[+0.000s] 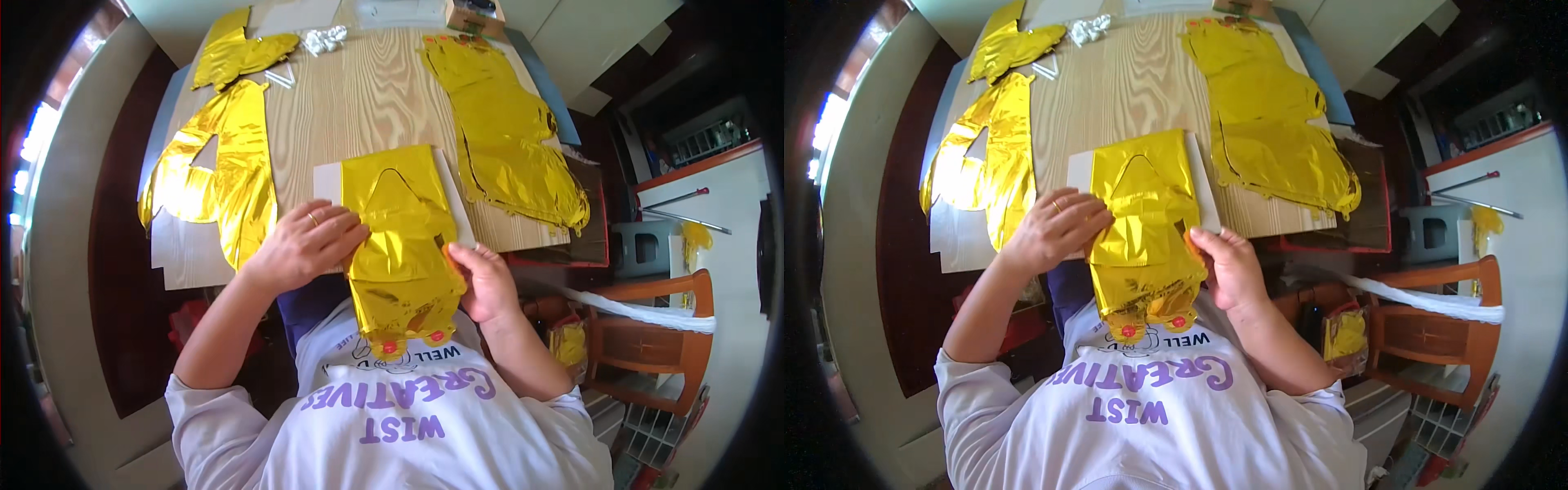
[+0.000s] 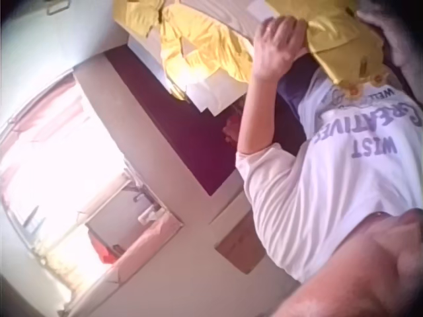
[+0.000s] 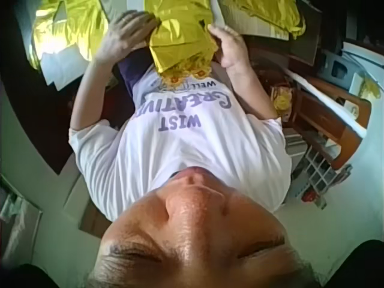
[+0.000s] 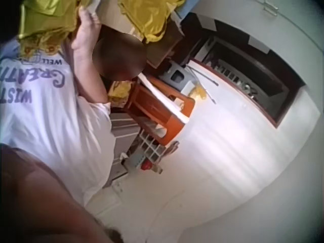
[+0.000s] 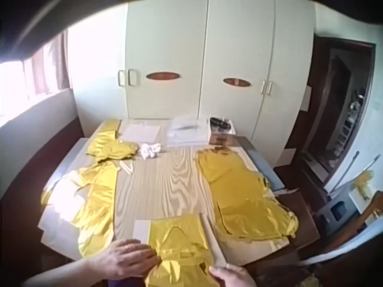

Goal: Folding deflated gold foil letter balloons into small rectangular shapes.

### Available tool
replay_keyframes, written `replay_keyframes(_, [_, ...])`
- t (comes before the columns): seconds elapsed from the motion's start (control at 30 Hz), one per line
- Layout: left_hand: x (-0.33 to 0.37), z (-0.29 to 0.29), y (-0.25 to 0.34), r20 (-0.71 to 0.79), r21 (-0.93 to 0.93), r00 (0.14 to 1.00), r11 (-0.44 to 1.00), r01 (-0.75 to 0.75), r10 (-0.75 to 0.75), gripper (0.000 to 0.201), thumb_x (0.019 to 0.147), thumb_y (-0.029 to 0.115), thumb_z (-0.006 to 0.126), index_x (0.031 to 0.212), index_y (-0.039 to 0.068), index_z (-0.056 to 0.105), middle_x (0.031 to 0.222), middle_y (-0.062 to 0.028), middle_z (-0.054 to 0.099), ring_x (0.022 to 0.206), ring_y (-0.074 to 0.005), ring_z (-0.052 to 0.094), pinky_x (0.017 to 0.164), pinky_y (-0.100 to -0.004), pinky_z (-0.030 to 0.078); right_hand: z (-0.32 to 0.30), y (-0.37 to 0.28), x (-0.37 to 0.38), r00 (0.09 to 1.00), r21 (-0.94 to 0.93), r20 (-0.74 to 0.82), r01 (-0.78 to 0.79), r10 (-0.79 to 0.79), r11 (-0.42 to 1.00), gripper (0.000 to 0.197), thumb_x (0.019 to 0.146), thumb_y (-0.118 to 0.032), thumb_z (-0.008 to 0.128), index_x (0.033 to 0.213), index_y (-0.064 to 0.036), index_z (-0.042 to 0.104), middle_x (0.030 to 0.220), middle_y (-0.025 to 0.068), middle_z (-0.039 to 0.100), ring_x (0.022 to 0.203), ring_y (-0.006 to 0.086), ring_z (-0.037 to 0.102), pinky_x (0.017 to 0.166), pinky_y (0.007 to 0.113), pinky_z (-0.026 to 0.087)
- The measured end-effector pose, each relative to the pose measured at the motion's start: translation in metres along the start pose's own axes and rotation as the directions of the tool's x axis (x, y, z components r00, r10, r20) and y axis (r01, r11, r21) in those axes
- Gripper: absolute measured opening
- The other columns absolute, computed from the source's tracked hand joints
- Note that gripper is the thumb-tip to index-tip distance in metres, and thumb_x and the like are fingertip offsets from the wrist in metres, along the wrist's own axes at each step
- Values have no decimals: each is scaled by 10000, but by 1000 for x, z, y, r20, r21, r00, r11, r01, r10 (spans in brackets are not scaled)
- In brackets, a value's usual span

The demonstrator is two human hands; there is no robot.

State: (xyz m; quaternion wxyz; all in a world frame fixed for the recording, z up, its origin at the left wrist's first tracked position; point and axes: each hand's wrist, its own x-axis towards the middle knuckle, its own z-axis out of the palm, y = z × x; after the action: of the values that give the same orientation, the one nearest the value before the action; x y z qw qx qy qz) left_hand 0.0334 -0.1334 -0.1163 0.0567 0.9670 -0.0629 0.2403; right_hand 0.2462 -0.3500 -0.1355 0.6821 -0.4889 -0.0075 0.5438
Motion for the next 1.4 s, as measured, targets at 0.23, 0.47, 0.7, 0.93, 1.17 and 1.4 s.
replay_keyframes(0.23, [-16,8,31,146,-113,972,974,199,-181,578,740,181,808,1278,57,637,1261,-114,626,1275,-307,584,1096,-508,456,-28,19,-4,999,-110,-34,19,-23,994,116,958,-144,731,904,-50,692,810,34,716,653,108,676,602,251,544])
replay_keyframes(0.47, [-22,9,27,17,-103,989,984,145,-144,525,743,99,797,1244,18,663,1259,-156,658,1205,-343,652,1026,-472,540,-23,-5,-5,996,-21,72,-59,60,998,100,949,-120,724,907,-29,722,844,76,751,699,144,712,661,279,581])
replay_keyframes(0.7, [-9,4,33,-66,45,994,995,93,-90,396,728,4,759,1120,3,704,1134,-137,705,1051,-302,706,845,-402,582,-24,-30,-1,961,-161,230,-116,152,980,140,965,-127,675,946,-8,747,855,91,761,733,157,730,698,293,598])
replay_keyframes(0.93, [8,-8,11,-182,56,966,979,197,-184,377,775,48,721,1150,25,688,1131,-112,693,1021,-272,678,843,-395,524,-7,-54,12,924,-173,368,-36,99,984,329,1013,-284,632,1141,11,702,1044,134,759,913,227,754,828,369,619])
replay_keyframes(1.17, [37,-61,-37,-244,-149,814,850,506,-527,430,782,-138,579,1174,1,686,1033,-156,718,961,-310,711,864,-354,552,23,-105,42,884,-261,461,46,83,964,432,1055,-371,548,1195,15,682,1057,153,756,902,255,755,845,378,615])
replay_keyframes(1.4, [47,-96,-57,-321,-135,770,831,539,-551,411,823,-115,551,1200,-14,679,1041,-155,727,960,-262,706,884,-320,530,57,-125,78,951,-578,299,245,-76,778,350,1062,-287,546,1179,11,688,980,112,742,838,217,722,812,334,594])
